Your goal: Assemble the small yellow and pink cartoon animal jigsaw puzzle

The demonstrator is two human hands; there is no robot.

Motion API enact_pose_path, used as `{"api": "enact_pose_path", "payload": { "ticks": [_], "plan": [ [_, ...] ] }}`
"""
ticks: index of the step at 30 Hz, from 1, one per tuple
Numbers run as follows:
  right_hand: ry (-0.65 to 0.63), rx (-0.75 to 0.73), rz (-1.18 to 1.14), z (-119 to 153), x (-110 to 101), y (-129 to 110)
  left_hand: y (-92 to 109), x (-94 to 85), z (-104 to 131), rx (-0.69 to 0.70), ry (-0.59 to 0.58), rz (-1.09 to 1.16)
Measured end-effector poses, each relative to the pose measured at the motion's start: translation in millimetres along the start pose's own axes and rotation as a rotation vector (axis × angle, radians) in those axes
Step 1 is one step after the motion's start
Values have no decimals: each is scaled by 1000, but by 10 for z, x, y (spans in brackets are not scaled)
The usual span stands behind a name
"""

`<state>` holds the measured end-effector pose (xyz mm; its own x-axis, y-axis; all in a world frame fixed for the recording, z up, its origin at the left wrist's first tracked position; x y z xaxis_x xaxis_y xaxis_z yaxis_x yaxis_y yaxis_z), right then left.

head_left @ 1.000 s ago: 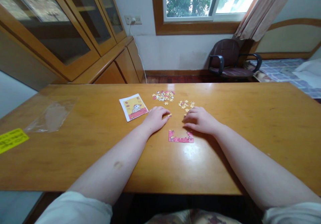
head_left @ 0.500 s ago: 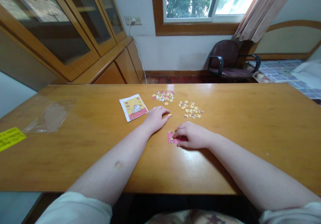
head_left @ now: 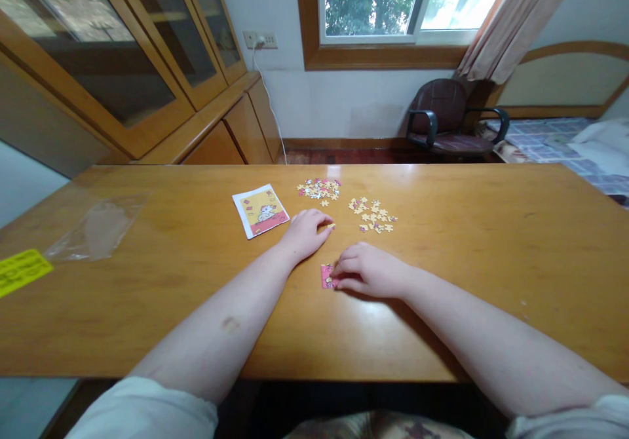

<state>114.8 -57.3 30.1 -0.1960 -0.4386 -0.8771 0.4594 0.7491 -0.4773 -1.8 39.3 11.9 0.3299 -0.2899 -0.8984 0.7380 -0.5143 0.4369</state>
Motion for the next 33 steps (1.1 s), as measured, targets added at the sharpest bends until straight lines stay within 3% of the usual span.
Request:
{"api": "enact_pose_path", "payload": {
  "ticks": [2,6,8,10,19,29,33],
  "plan": [
    [55,89,40,84,-122,168,-3,-1,1,-1,-4,0],
    [299,660,219,502,-516,806,-1,-6,4,3,-16,-2],
    [319,894,271,713,-627,1050,8,-13,6,11,-16,3],
    [260,1025,280,830,-650,1195,14,-20,10,14,-13,9],
    [86,1085,224,799,-518,1237,2,-5,6,20,-7,12],
    [165,1155,140,875,-524,1297,22,-31,14,-5,-19,15],
    [122,1111,150,831,-505,1269,30,-27,14,7,-17,20]
  ]
}}
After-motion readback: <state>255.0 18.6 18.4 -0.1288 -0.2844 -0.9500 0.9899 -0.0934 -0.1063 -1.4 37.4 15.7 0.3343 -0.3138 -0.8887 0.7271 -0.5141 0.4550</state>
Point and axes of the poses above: each hand's wrist, its own z-axis away from the middle knuckle, its own x-axis out of the palm, y = z × x, the point moved 6 cm from there along -z, towards the middle knuckle, and after that the axes turned 14 degrees about -y, right-handed, at the moved point
